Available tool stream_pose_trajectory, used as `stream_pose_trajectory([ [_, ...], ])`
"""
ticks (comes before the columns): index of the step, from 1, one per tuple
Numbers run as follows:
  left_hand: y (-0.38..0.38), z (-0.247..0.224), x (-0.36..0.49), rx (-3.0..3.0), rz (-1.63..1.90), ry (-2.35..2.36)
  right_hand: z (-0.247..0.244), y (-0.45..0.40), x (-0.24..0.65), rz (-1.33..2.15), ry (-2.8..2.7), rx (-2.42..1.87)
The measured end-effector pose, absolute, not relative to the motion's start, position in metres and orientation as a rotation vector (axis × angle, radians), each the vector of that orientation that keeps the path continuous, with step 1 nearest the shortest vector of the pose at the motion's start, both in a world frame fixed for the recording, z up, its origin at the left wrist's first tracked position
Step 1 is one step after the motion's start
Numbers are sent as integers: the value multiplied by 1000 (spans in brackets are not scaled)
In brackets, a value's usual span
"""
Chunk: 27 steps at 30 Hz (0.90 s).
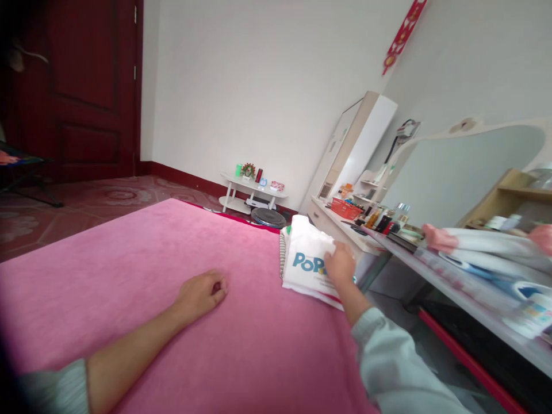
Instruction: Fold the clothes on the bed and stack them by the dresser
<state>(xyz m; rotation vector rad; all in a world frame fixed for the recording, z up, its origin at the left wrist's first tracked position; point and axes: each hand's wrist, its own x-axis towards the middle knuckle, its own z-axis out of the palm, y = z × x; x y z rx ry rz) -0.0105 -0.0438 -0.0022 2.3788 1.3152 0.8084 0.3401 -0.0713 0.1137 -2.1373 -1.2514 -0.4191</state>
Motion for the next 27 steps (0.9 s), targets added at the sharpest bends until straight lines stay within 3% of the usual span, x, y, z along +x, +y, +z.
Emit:
stream_pose_trajectory([
  [5, -41, -3, -10, 2295, 847, 1342, 111, -59, 393, -298, -695, -2404],
  [10, -38, -4, -10, 2235, 860, 1353, 122, -55, 374, -384, -761, -2322],
  [15, -34, -2, -12, 1956, 1086, 1259, 142, -57, 292, -404, -1155, -2026],
  [18, -34, 8, -18, 1516, 1350, 1036, 129, -82, 214, -242, -1499, -1819],
  [22, -39, 25, -31, 951, 1276, 678, 88, -129, 122, 509, -2043, -1482],
  [27, -41, 32, -36, 731, 1234, 685, 58, -131, 100, 286, -1755, -1496],
])
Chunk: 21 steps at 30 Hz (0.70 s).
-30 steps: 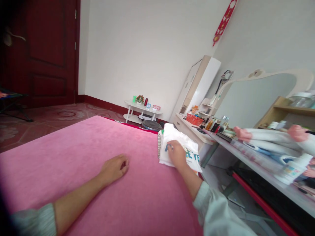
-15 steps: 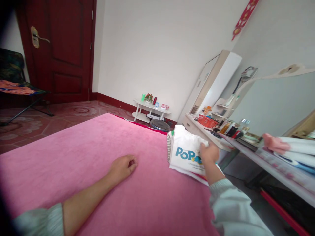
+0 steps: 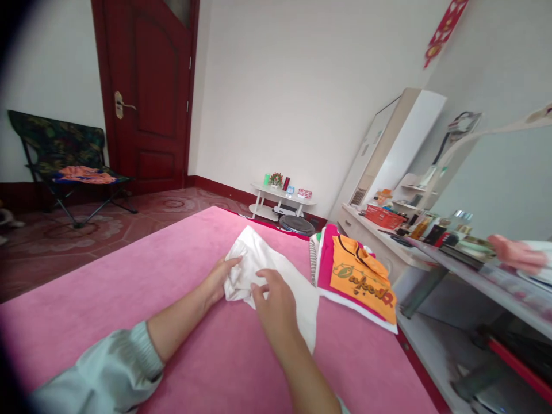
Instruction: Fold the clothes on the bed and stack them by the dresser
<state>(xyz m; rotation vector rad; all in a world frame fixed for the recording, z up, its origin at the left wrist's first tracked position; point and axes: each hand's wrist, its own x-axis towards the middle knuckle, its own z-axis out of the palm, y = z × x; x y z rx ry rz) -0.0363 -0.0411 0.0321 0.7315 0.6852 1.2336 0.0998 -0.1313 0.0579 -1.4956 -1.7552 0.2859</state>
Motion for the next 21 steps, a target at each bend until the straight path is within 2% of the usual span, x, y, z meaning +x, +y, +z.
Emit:
stream_pose_trajectory([
  [2, -45, 35, -32, 723, 1233, 691, 50, -121, 111, 253, -1639, -1496],
  [7, -67, 50, -15, 899, 1035, 515, 37, -113, 134, 567, -1429, -1333],
  [12, -80, 62, -5, 911, 869, 374, 50, -118, 141, 566, -1230, -1257],
  [21, -82, 55, -3, 1250, 1116, 514, 69, -136, 124, 730, -1328, -1235],
])
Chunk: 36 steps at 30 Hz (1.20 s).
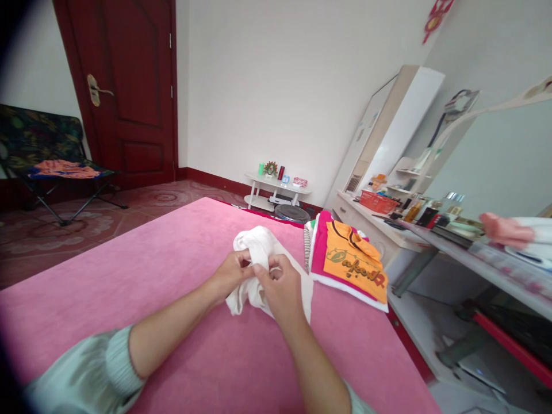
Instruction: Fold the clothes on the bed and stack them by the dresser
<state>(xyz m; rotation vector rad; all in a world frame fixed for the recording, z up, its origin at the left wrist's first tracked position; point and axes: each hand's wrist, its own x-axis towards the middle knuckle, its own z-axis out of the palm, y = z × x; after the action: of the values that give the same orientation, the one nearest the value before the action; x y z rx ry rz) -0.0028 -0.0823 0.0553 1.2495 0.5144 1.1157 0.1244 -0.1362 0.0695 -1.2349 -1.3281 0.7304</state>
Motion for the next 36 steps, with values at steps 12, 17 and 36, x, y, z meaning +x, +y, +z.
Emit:
stream_pose_trajectory([
  [12, -38, 83, -70, 1032, 1479, 896, 101, -122, 203, 531, -536, -769],
  [17, -13, 92, -123, 748, 1880, 957, 116, -128, 249, 466, -517, -703],
  [36, -91, 166, -102, 1132, 1468, 756, 57, -126, 165, 453, -1688, -1502],
])
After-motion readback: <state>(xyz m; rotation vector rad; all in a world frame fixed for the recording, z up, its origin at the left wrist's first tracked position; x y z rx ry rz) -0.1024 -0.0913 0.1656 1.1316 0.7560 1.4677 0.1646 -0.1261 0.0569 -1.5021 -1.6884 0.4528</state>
